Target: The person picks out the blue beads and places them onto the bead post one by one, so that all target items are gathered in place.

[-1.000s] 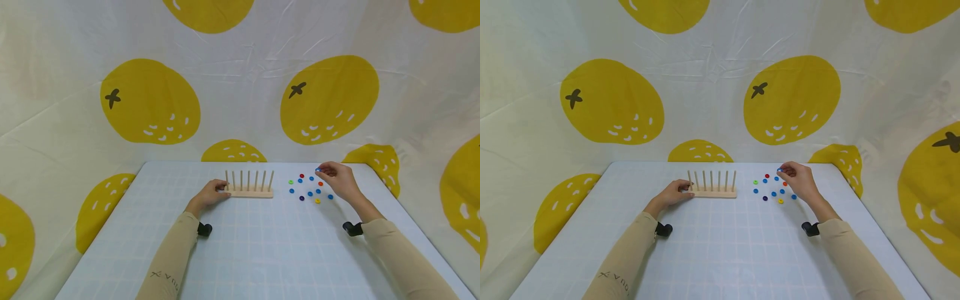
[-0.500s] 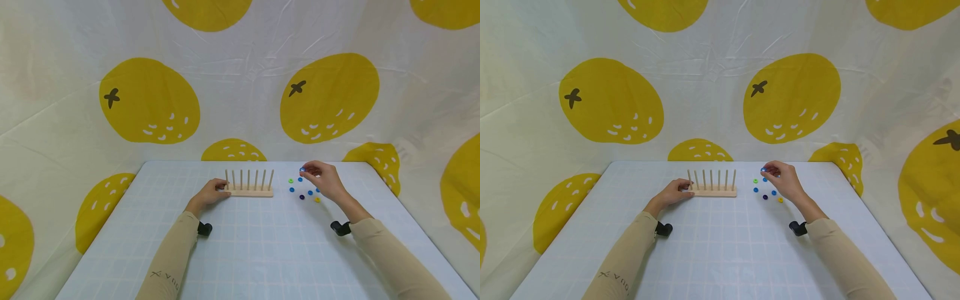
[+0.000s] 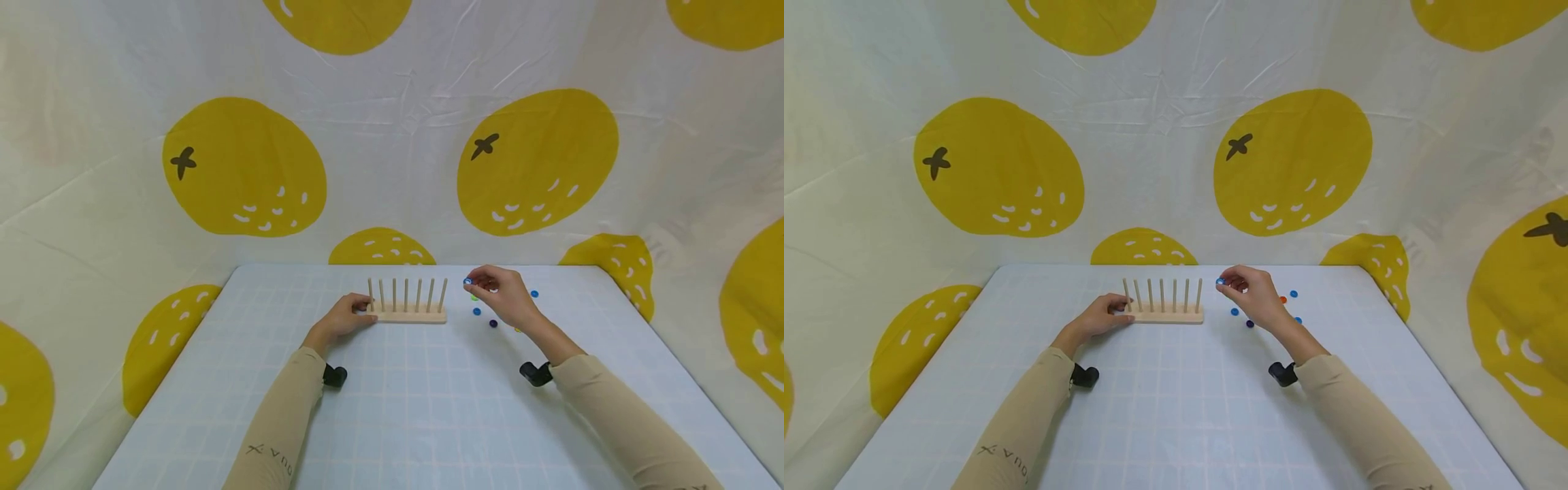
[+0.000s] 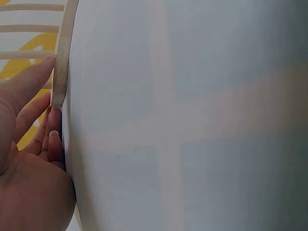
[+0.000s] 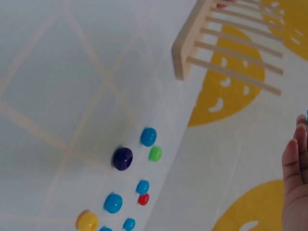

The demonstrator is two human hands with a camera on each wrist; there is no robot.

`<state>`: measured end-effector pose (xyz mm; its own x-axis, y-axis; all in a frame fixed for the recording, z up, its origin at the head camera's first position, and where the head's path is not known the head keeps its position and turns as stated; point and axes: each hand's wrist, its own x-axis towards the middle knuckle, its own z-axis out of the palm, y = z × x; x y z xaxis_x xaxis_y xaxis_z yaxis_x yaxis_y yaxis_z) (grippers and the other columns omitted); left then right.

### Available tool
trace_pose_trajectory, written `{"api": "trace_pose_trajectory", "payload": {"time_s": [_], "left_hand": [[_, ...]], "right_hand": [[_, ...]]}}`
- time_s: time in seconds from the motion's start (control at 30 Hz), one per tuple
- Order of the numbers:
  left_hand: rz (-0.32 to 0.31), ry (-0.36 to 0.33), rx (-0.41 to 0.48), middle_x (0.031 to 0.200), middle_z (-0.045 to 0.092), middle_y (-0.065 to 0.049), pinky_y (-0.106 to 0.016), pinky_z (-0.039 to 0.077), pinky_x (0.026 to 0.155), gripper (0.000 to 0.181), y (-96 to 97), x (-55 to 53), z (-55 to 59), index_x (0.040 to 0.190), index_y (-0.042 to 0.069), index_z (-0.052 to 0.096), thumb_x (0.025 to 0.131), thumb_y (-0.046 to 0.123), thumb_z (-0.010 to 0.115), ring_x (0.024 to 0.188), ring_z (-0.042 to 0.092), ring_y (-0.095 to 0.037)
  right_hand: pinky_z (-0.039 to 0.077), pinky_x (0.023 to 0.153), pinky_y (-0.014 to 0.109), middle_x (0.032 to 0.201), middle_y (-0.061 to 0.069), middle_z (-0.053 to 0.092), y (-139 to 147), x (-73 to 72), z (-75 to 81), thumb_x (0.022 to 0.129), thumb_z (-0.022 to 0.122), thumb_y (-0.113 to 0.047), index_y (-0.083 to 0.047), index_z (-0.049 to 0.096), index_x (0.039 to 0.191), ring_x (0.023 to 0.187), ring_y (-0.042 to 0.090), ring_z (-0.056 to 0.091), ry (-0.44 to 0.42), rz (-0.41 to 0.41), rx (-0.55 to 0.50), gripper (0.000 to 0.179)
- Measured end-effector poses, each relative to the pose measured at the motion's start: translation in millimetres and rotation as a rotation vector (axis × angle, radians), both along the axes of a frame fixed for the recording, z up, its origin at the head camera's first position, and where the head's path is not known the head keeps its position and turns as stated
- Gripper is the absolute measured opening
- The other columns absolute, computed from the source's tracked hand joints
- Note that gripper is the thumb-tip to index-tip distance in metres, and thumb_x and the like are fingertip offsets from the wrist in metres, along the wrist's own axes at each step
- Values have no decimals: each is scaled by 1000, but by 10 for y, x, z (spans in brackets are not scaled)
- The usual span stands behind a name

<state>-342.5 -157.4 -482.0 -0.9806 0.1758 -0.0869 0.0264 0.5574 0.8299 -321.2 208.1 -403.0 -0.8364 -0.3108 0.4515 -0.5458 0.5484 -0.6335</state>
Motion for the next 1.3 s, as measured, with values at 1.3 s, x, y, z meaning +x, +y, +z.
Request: {"api": "trace_pose_trajectory", "payload": {"time_s": [1.3], "left_hand": [[6, -10, 1, 123, 62, -12, -43, 43, 101, 51, 10, 0, -5, 137, 3, 62, 91, 19, 80, 111, 53, -27]], "right_hand": [[57, 77, 29, 98, 3, 72, -881, -69, -59, 94, 75, -12, -5, 73, 109, 82, 17, 63, -31, 196, -43, 17]]}}
